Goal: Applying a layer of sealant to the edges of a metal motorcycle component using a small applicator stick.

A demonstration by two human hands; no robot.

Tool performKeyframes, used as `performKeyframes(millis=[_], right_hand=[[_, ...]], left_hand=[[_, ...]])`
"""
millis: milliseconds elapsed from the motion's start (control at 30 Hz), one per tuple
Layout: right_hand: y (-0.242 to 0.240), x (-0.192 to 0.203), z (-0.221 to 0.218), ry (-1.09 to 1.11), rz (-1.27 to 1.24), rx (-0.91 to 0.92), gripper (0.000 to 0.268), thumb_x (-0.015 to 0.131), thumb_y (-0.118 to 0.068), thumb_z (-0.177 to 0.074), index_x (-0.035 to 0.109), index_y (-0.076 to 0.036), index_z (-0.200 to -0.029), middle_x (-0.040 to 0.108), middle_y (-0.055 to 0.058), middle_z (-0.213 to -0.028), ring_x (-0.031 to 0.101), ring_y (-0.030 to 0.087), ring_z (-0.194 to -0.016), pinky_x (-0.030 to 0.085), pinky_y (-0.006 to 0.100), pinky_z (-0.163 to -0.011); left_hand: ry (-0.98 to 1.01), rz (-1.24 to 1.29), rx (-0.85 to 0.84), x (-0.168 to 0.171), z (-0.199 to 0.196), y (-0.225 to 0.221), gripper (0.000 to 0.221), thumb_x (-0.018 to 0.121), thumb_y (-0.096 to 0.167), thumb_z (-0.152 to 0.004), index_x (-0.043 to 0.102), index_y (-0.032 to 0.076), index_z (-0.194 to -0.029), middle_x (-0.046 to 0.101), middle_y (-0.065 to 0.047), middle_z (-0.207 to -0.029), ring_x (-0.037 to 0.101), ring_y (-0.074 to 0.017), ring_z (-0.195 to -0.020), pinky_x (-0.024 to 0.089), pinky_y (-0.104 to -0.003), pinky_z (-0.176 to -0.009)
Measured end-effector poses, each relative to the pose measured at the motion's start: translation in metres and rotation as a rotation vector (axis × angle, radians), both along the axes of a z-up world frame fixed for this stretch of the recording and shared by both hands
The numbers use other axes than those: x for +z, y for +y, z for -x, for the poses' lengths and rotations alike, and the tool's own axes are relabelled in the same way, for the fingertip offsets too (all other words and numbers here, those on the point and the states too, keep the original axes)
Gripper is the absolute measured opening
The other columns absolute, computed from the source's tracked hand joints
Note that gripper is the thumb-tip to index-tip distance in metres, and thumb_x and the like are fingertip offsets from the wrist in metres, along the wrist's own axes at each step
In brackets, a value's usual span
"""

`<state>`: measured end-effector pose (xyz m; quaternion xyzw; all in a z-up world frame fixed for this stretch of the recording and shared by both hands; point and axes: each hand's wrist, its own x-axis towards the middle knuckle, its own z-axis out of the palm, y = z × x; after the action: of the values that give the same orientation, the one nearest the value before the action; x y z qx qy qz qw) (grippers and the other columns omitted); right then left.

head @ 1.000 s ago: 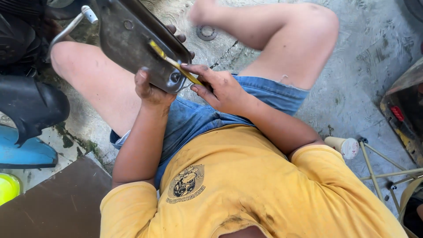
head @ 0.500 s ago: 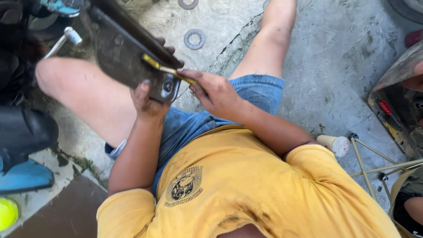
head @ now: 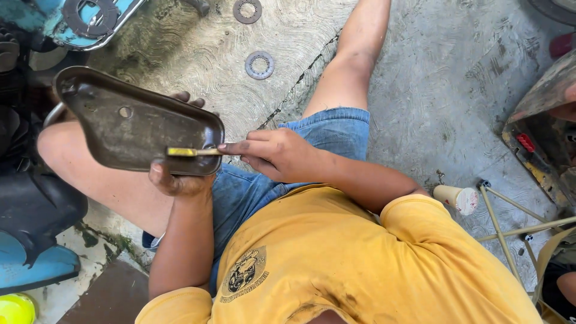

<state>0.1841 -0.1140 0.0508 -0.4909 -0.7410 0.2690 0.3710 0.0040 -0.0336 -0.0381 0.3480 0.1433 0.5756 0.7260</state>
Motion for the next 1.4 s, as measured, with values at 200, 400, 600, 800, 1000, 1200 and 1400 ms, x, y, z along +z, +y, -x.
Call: performKeyframes(millis=[200, 400, 600, 800, 1000, 1200, 1400], right_hand=[[0.012, 0.013, -0.006, -0.052, -0.031, -0.068, 0.032, 0.055, -0.010, -0.106, 0.064, -0.016, -0.135, 0.057, 0.004, -0.079, 0.064, 0.030, -0.065, 0.056, 0.039, -0.057], [0.038, 0.008, -0.021, -0.097, -0.114, -0.156, 0.038, 0.055, -0.011, -0.109, 0.057, -0.020, -0.146, 0.055, 0.002, -0.082, 0.064, 0.025, -0.067, 0.058, 0.036, -0.061], [0.053, 0.001, -0.015, -0.071, -0.112, -0.157, 0.033, 0.056, -0.008, -0.107, 0.061, -0.013, -0.139, 0.063, 0.011, -0.081, 0.066, 0.030, -0.064, 0.057, 0.039, -0.057], [0.054, -0.003, -0.005, -0.017, -0.039, -0.056, 0.028, 0.054, -0.001, -0.104, 0.068, -0.009, -0.127, 0.068, 0.010, -0.079, 0.064, 0.018, -0.060, 0.056, 0.028, -0.058], [0.050, 0.009, 0.000, 0.140, 0.099, 0.069, 0.026, 0.057, -0.004, -0.104, 0.068, -0.008, -0.127, 0.070, 0.013, -0.080, 0.064, 0.024, -0.060, 0.054, 0.034, -0.056], [0.043, 0.013, 0.002, 0.360, 0.313, 0.105, 0.028, 0.058, -0.010, -0.106, 0.066, -0.014, -0.132, 0.067, 0.005, -0.075, 0.056, 0.012, -0.063, 0.048, 0.027, -0.059], [0.037, -0.020, -0.006, 0.758, 0.560, 0.210, 0.032, 0.054, -0.009, -0.107, 0.061, -0.007, -0.138, 0.061, 0.001, -0.071, 0.049, 0.004, -0.058, 0.042, 0.018, -0.053]], left_hand=[[0.013, -0.079, -0.015, 0.009, 0.008, 0.016, 0.075, 0.048, 0.053, -0.092, 0.028, 0.014, -0.153, 0.044, -0.017, -0.145, 0.052, -0.0294, -0.135, 0.047, -0.050, -0.123], [0.155, -0.117, 0.086, -0.005, 0.007, 0.038, 0.057, 0.035, 0.041, -0.106, 0.030, 0.013, -0.155, 0.044, -0.022, -0.144, 0.044, -0.0324, -0.132, 0.036, -0.048, -0.122], [0.194, -0.027, 0.102, 0.008, -0.011, 0.022, 0.050, 0.042, 0.039, -0.113, 0.038, 0.010, -0.154, 0.048, -0.016, -0.148, 0.046, -0.0232, -0.138, 0.025, -0.044, -0.128], [0.117, 0.007, 0.124, -0.023, 0.001, 0.024, 0.063, 0.043, 0.058, -0.107, 0.041, 0.009, -0.147, 0.044, -0.012, -0.145, 0.041, -0.0196, -0.130, 0.030, -0.054, -0.120], [0.047, -0.006, 0.001, -0.043, 0.023, 0.033, 0.052, 0.049, 0.044, -0.111, 0.042, 0.007, -0.146, 0.037, -0.023, -0.158, 0.032, -0.0236, -0.147, 0.027, -0.051, -0.127], [0.030, -0.094, 0.097, -0.098, 0.020, 0.031, 0.072, 0.039, 0.064, -0.107, 0.037, 0.005, -0.149, 0.040, -0.016, -0.155, 0.037, -0.0232, -0.145, 0.034, -0.044, -0.122], [-0.153, 0.122, -0.167, -0.058, 0.028, 0.028, 0.072, 0.084, 0.054, -0.089, 0.055, 0.028, -0.149, 0.064, 0.005, -0.146, 0.063, -0.0173, -0.132, 0.051, -0.039, -0.124]])
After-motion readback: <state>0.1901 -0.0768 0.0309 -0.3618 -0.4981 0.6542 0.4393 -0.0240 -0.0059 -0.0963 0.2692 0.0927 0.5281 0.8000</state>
